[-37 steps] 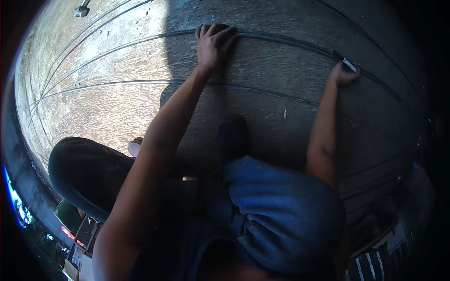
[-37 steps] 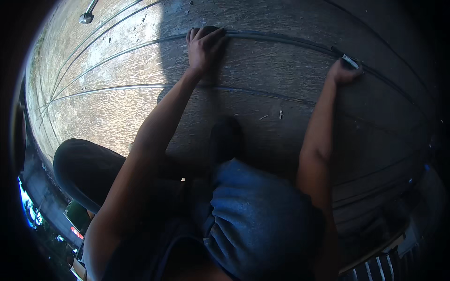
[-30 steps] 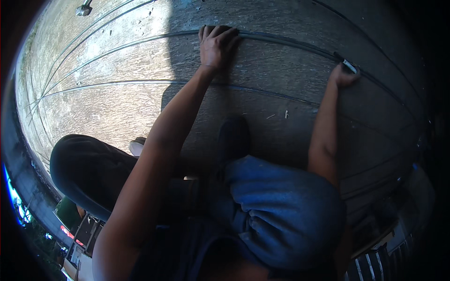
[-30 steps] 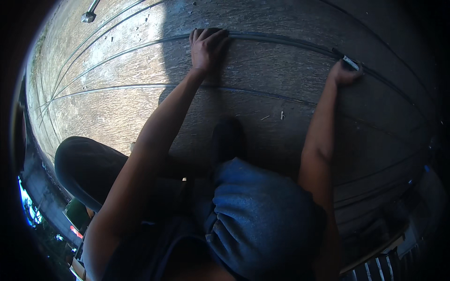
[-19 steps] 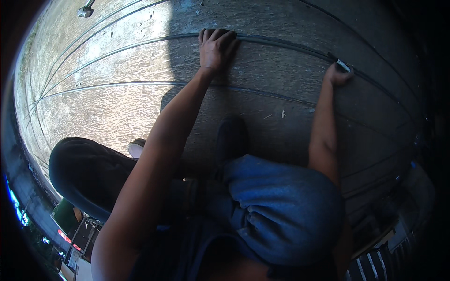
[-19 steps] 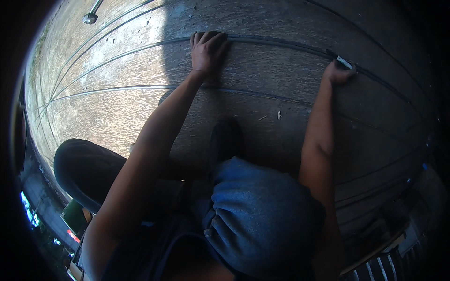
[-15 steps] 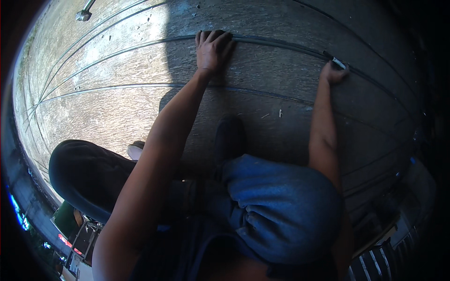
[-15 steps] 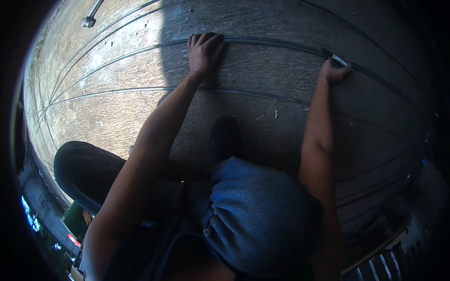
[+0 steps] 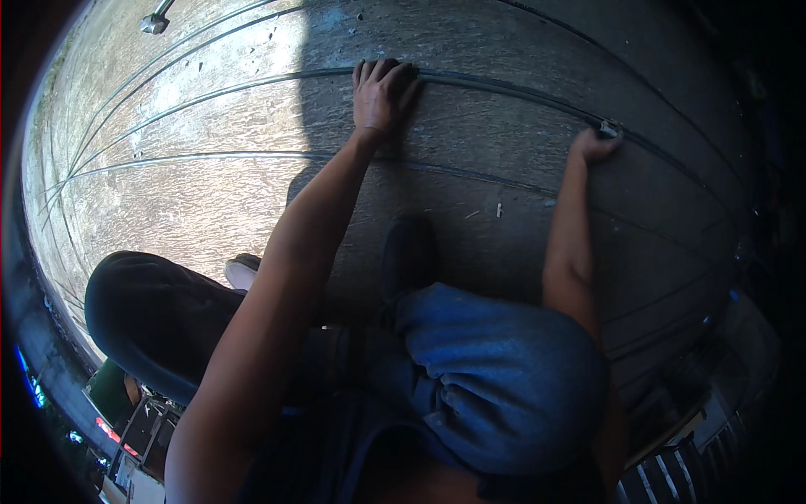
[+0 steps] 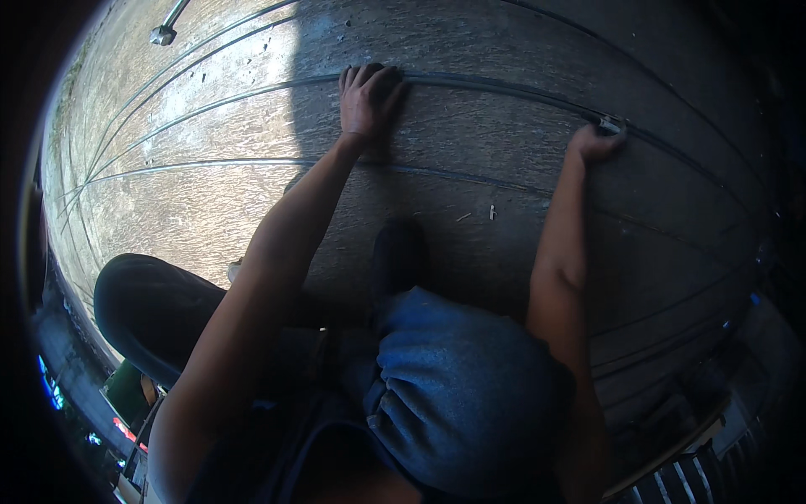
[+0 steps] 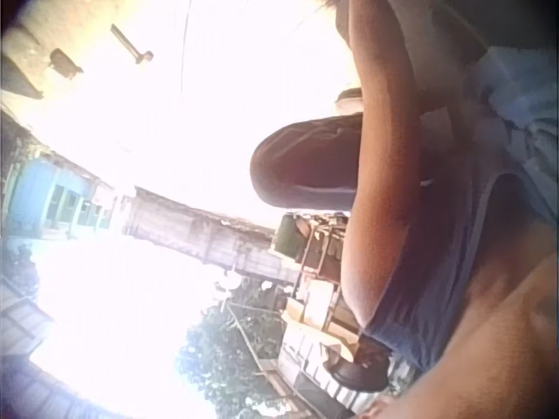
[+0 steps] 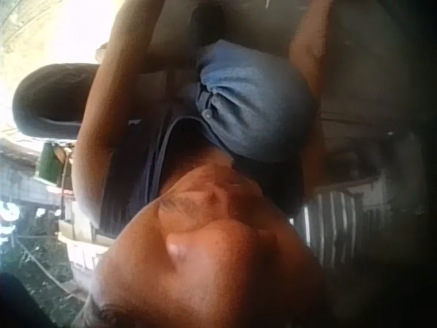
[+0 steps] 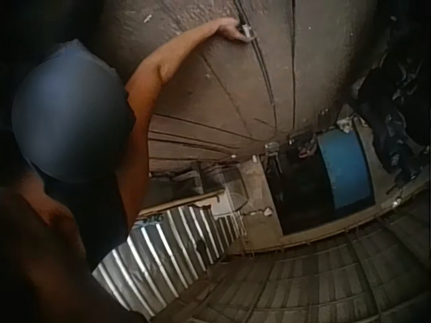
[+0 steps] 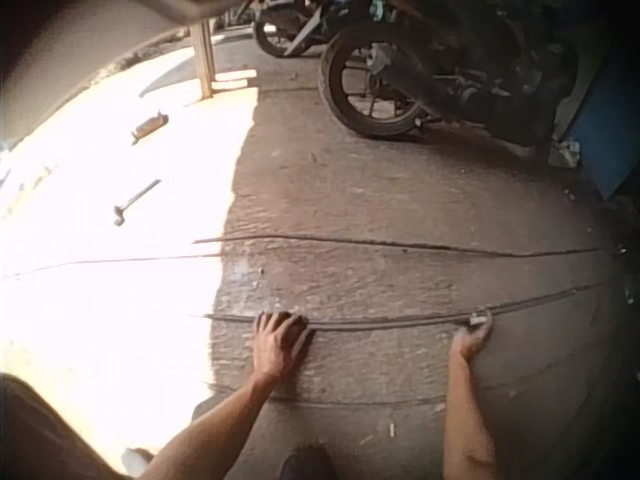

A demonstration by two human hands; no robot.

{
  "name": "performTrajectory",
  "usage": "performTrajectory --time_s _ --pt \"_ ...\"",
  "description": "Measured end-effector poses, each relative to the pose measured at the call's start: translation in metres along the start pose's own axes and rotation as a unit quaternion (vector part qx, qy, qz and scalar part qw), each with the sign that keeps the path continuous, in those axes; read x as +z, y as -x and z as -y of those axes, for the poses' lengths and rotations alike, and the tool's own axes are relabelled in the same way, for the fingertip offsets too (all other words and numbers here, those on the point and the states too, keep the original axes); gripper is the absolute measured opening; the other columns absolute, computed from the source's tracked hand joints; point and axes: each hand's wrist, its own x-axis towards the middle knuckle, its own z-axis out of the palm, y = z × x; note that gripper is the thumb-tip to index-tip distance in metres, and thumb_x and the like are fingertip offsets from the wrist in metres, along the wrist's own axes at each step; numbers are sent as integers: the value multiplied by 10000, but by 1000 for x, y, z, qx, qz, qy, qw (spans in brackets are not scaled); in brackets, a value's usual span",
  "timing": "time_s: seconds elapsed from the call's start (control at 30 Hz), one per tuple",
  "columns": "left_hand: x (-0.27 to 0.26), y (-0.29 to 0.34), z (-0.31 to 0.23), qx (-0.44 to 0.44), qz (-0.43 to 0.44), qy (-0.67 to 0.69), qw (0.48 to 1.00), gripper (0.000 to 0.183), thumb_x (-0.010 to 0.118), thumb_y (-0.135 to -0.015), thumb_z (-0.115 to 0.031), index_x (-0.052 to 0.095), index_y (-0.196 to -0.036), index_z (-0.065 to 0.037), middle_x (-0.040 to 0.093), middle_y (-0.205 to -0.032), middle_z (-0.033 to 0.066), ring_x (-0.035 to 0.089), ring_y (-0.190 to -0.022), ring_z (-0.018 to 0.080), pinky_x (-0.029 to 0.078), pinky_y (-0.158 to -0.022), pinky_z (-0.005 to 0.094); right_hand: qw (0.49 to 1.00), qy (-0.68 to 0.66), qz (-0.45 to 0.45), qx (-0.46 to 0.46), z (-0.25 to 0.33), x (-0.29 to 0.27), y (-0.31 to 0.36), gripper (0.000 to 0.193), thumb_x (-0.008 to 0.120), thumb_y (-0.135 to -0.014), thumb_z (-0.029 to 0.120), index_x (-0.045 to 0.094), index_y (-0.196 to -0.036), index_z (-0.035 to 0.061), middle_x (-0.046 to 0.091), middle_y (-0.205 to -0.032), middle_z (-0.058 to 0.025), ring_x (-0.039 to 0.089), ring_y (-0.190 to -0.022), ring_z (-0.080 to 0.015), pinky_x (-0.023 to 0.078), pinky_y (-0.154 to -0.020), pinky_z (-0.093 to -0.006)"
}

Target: Marking long metal rods with a marker and gathering them together.

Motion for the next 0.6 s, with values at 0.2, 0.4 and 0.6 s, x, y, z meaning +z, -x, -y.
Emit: performTrajectory --time_s 0.2,0.4,0.6 --pt "3 1 4 1 3 10 1000 260 671 -863 -337 704 -1021 -133 621 -1062 55 538 -1053 283 316 -1068 459 920 -279 253 112 92 8 87 290 635 -954 221 664 -992 -66 681 -868 -72 624 -787 -124 480 -734 -275" --pt "4 0 5 -6 -7 5 1000 273 698 -839 -343 715 -1013 -132 632 -1055 53 551 -1047 277 331 -1053 450 833 -266 481 60 151 41 171 275 691 -894 253 683 -949 -16 675 -779 -50 628 -755 -124 483 -708 -285" --pt "5 0 7 1 -10 -1 1000 272 715 -821 -328 716 -1015 -138 639 -1045 49 563 -1026 277 350 -1029 448 847 -125 516 10 157 51 176 344 678 -883 374 723 -880 33 712 -747 -97 706 -757 -203 509 -681 -324"
